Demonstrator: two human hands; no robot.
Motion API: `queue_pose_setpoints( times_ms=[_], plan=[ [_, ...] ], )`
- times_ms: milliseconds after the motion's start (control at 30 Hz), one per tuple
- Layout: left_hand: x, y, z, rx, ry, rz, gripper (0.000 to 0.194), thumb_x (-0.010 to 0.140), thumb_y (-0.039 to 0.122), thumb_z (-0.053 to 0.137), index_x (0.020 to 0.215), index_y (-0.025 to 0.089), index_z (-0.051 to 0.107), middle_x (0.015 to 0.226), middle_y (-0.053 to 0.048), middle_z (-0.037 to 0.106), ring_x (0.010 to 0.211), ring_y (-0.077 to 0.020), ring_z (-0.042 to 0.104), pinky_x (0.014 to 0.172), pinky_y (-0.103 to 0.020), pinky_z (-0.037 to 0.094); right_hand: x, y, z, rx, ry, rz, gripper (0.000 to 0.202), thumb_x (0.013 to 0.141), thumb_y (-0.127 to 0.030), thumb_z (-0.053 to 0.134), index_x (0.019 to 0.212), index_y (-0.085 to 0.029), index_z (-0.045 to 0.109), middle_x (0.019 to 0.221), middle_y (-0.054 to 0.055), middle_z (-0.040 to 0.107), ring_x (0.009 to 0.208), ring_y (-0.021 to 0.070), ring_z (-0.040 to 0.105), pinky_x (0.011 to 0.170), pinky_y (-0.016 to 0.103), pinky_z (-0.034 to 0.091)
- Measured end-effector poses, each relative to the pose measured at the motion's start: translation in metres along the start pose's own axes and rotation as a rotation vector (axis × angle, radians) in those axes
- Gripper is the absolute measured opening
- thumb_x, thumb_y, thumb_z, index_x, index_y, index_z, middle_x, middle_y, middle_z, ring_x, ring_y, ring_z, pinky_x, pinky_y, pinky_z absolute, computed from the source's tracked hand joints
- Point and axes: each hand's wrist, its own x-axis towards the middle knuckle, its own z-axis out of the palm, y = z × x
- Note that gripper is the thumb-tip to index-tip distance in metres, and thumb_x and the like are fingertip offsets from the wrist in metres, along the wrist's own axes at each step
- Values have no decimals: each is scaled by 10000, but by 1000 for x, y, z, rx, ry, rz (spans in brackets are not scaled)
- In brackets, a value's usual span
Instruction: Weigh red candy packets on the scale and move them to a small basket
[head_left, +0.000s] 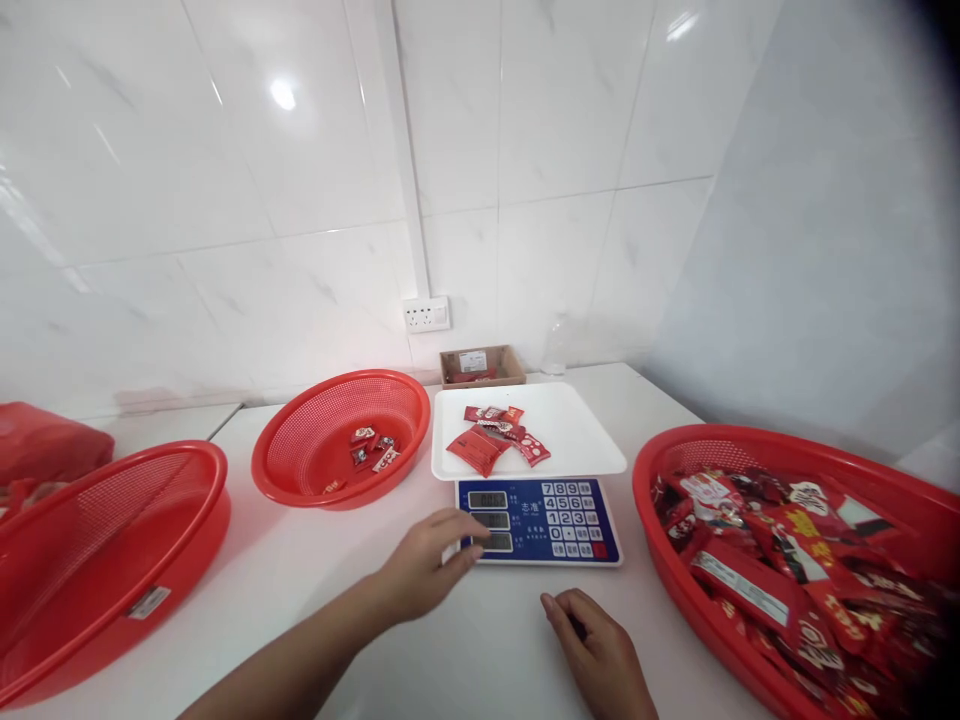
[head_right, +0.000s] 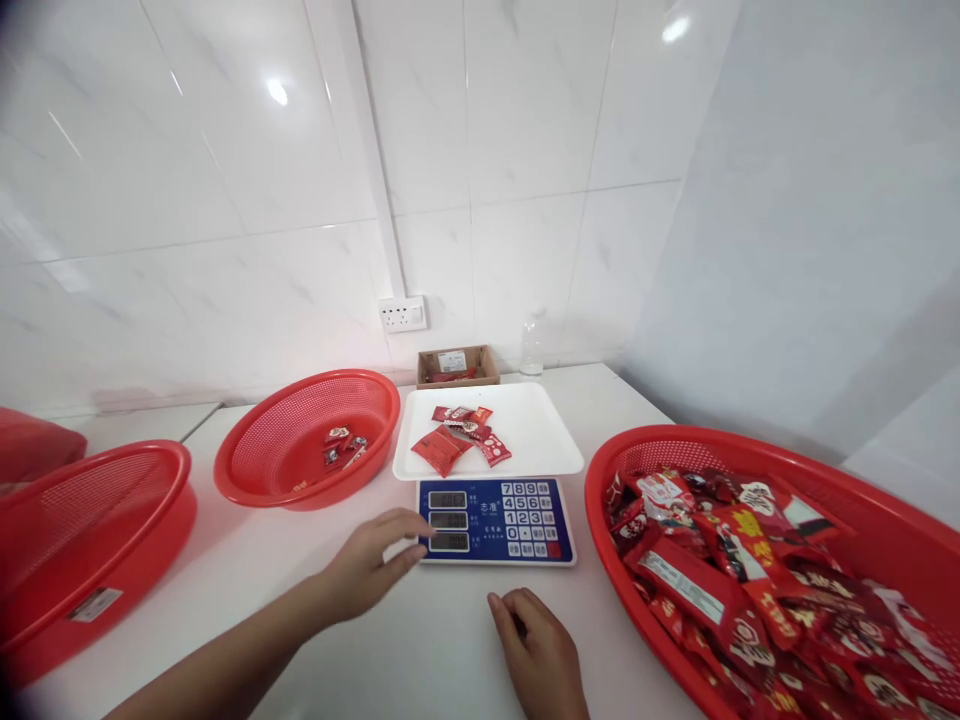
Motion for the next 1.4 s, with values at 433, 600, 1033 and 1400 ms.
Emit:
queue_pose_setpoints(
  times_ms=[433, 600, 1033, 1400],
  plan=[
    [130, -16, -24, 438, 12, -68, 200, 868, 241, 435, 958, 206, 611, 975, -2, 641, 944, -170, 547, 812, -263, 431, 0, 3, -2, -1, -7, -40, 408, 797, -531, 378, 546, -213, 421, 545, -16, 473, 522, 135, 474, 511, 210, 409],
    [190, -21, -4, 587, -99, -110, 245, 860, 277, 501, 1072, 160, 536, 1070, -61, 568, 953, -200, 545, 810, -383, 451, 0, 7, 3, 35, 31, -22, 420, 778, -547, 402, 531, -208, 421, 533, -25, 440, 515, 128, 447, 506, 210, 398],
    [204, 0, 14, 592, -69, -149, 285, 869, 277, 489, 1124, 148, 493, 1118, -79, 533, 968, -210, 541, 813, -415, 448, 2, 15, 7, 170, 102, 25, 437, 729, -569, 461, 497, -199, 440, 495, -39, 399, 487, 117, 399, 472, 213, 367],
    [27, 37, 61, -135, -398, -91, 418, 743, 259, 615, 1120, 253, 437, 898, 7, 650, 825, -181, 615, 659, -233, 447, -10, 12, 7, 513, -51, -12, 719, 681, -361, 616, 1299, -268, 262, 1056, 77, 604, 836, 195, 610, 684, 298, 498]
  ],
)
